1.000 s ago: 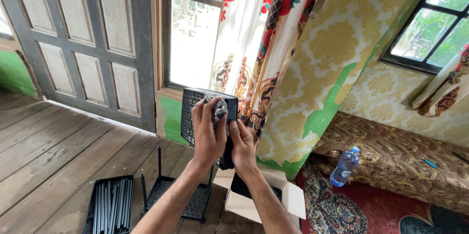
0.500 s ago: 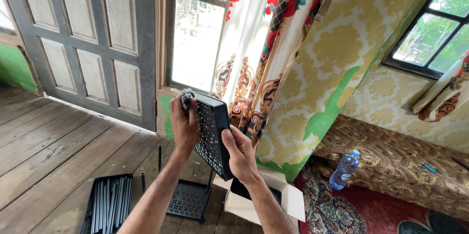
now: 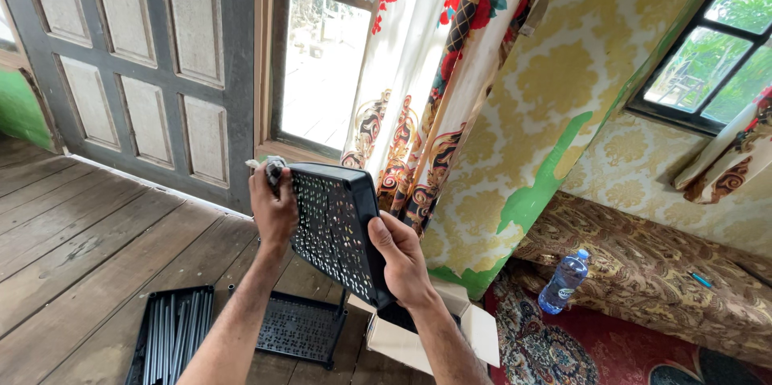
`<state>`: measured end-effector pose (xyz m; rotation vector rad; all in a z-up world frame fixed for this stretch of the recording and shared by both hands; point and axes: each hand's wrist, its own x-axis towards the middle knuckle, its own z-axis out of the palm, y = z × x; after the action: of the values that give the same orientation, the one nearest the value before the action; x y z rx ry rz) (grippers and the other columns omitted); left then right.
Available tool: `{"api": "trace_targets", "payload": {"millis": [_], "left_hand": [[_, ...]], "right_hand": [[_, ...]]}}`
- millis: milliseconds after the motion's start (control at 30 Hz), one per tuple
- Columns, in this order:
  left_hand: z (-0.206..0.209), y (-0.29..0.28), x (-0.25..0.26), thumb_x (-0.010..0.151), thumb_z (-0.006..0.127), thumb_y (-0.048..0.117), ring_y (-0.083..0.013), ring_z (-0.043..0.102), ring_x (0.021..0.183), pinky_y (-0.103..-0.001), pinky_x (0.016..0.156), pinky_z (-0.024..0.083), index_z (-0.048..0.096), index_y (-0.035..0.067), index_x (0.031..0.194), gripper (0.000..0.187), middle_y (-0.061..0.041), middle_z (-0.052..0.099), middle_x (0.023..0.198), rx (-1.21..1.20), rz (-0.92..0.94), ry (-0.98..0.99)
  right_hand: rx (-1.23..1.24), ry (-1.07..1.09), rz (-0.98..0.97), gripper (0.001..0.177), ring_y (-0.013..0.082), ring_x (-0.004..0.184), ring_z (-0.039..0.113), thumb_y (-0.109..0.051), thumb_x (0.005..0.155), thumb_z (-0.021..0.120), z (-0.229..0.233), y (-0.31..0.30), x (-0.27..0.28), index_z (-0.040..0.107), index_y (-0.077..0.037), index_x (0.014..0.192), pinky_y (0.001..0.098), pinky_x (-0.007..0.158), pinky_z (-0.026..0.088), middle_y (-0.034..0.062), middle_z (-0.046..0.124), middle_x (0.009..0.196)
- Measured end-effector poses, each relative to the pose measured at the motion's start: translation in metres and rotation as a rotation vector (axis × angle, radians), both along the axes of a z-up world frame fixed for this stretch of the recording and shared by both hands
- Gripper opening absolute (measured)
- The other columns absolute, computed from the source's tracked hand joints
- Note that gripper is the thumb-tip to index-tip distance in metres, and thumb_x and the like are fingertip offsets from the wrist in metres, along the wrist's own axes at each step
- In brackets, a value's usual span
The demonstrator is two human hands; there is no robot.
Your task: The person assembles a small black plastic stand by inserting metal rods into a perforated tray and attaching legs. They wipe the tray with a cloth, insert rods into corner holes, and place the tray onto the leg frame.
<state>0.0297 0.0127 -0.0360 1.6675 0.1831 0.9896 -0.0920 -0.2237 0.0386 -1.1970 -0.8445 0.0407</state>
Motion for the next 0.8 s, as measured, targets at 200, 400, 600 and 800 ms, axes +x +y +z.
{"api": "trace_targets", "payload": {"millis": [200, 400, 600, 800], "left_hand": [[-0.003, 0.015, -0.004, 0.112, 0.048, 0.043, -0.0194, 0.057, 0.095, -0.042, 0.081, 0.049, 0.056, 0.005, 0.119, 0.039, -0.011, 0.057, 0.107, 0.059, 0.007, -0.114], [0.001, 0.02, -0.011, 0.108, 0.05, 0.045, -0.0159, 0.053, 0.073, -0.035, 0.063, 0.044, 0.056, 0.009, 0.118, 0.038, -0.01, 0.058, 0.092, -0.145, -0.107, 0.021], [-0.009, 0.011, 0.005, 0.107, 0.051, 0.036, -0.0138, 0.057, 0.082, -0.029, 0.064, 0.052, 0.051, 0.008, 0.138, 0.041, -0.009, 0.06, 0.109, -0.005, -0.04, -0.1], [-0.022, -0.013, 0.009, 0.108, 0.048, 0.027, -0.0183, 0.059, 0.085, -0.031, 0.059, 0.057, 0.044, 0.008, 0.147, 0.043, -0.017, 0.054, 0.123, 0.206, -0.014, -0.176]], "right_hand": [[-0.036, 0.031, -0.027, 0.035, 0.0037, 0.08, 0.054, -0.03, 0.109, 0.054, 0.002, -0.006, -0.001, 0.067, 0.002, 0.116, 0.0215, 0.07, 0.045, -0.0036, 0.065, 0.093], [0.01, 0.03, 0.008, 0.036, 0.0061, 0.084, 0.061, -0.029, 0.109, 0.055, 0.014, -0.028, 0.003, 0.067, 0.003, 0.118, 0.0231, 0.074, 0.05, 0.0008, 0.071, 0.099], [0.099, 0.07, -0.04, 0.037, 0.0076, 0.09, 0.066, -0.029, 0.109, 0.053, 0.021, -0.028, 0.012, 0.067, 0.003, 0.12, 0.0235, 0.08, 0.054, 0.0039, 0.074, 0.105], [0.245, 0.129, -0.07, 0.036, 0.0111, 0.081, 0.07, -0.031, 0.111, 0.054, 0.024, -0.031, 0.015, 0.069, 0.001, 0.119, 0.0261, 0.068, 0.058, 0.0064, 0.074, 0.1]]}}
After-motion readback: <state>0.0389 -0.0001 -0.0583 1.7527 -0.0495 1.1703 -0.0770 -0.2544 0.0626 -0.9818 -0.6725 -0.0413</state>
